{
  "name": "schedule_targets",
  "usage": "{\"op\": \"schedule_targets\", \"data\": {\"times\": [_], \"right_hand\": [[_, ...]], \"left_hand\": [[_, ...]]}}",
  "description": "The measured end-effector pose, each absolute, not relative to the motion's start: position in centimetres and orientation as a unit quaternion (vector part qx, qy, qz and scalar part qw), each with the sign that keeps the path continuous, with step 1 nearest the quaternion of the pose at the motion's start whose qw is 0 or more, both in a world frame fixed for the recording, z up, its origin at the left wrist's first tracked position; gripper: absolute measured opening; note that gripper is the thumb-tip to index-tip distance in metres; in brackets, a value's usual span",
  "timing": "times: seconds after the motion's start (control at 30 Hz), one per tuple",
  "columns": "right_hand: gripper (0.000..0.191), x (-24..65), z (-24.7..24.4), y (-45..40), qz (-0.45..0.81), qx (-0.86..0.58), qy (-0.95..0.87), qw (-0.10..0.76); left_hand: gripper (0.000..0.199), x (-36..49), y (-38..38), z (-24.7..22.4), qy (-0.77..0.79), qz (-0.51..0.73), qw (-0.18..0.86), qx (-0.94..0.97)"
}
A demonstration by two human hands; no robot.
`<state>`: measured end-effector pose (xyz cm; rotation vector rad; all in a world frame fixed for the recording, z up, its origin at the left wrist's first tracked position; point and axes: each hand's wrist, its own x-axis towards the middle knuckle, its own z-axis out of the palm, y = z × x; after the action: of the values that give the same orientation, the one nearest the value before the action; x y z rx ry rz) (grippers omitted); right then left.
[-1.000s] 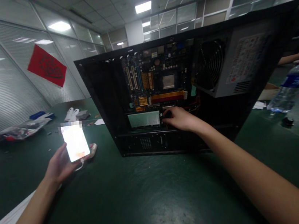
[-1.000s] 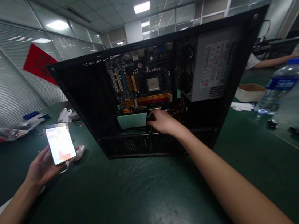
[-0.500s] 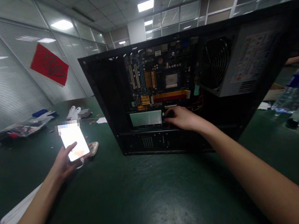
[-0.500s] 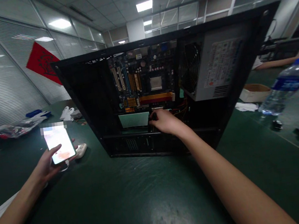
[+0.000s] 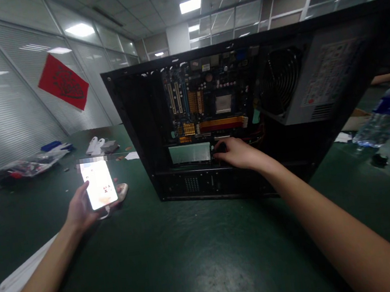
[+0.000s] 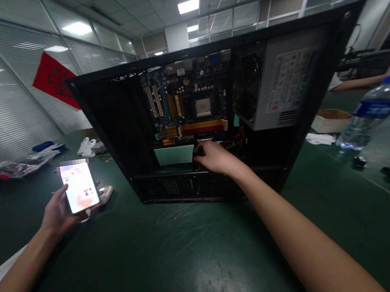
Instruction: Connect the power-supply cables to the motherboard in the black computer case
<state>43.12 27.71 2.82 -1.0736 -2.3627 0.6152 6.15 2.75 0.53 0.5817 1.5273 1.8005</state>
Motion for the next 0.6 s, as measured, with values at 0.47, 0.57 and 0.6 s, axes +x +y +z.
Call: {"op": "schedule_targets", "data": {"times": [0.47,0.57,0.6], "right_hand": [[0.019,43.08,2.47,28.11,0.211,-0.378,-0.868,0.244],[0.02,43.1,2.59,28.01,0.214,-0.388,-0.865,0.237],[0.019,43.1,2.61,27.98,0.216,-0.388,-0.864,0.237]], "left_hand": [[0.06,5.11,2.81,0.1,0.56,0.714,0.367,0.204],[0.059,5.16,2.71,0.31,0.569,0.722,0.352,0.178],[0.06,5.18,2.66,0.42,0.571,0.723,0.347,0.174]]}}
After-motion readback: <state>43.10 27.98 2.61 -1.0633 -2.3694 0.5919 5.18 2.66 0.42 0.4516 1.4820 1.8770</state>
